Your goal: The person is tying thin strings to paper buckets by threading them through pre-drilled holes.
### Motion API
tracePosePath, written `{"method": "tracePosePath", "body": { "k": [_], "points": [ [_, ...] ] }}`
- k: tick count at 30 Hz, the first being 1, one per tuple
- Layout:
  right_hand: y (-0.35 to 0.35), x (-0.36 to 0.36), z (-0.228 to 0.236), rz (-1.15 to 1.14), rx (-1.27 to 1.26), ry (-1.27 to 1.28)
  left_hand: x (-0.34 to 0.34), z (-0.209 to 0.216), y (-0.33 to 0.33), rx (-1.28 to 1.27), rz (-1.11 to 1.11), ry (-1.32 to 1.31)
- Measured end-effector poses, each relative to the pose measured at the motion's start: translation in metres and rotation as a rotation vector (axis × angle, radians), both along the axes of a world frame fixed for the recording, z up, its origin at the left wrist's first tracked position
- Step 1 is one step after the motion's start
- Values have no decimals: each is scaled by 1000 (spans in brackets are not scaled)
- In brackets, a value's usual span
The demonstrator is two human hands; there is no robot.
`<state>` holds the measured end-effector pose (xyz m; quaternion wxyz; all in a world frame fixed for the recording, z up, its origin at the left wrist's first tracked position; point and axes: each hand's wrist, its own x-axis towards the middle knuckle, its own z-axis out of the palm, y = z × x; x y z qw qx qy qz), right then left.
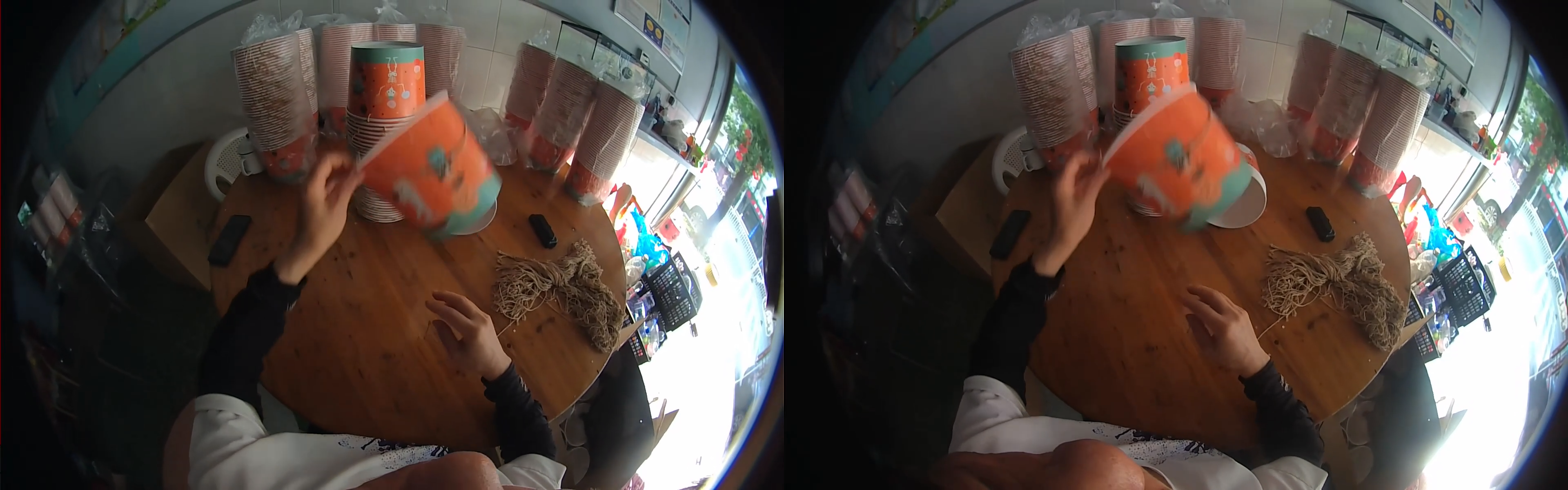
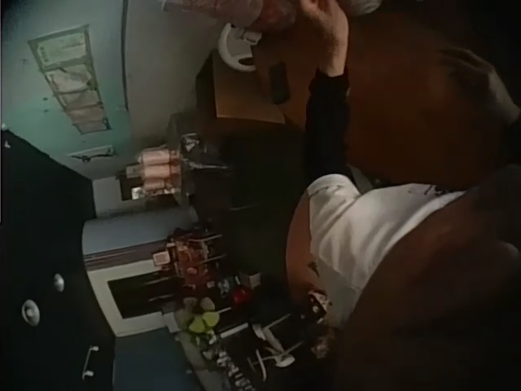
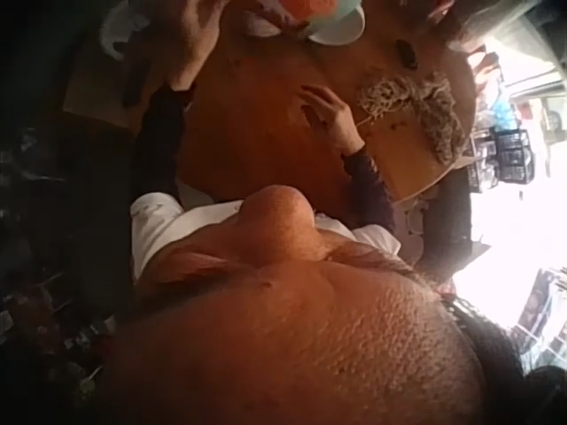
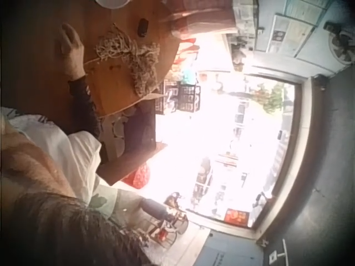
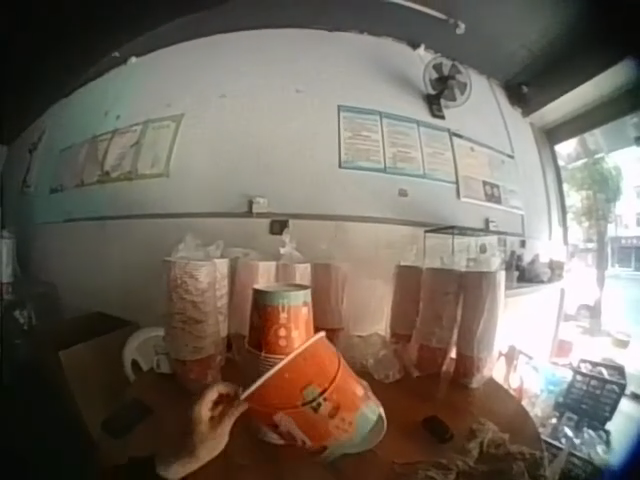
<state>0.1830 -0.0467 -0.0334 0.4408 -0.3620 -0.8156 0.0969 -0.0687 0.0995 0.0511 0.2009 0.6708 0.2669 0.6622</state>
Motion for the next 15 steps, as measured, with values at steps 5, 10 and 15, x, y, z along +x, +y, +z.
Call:
{"method": "tracePosePath", "body": {
  "k": [5,10,15],
  "points": [
    [8,12,-32,-82,-78,69,22,73,121,-200,-403,-501],
    [11,10,-38,-58,-93,39,7,97,190,-399,-355,-814],
    [5,12,-32,-6,-56,-41,-1,87,196,-575,-202,-692]
  ]
}}
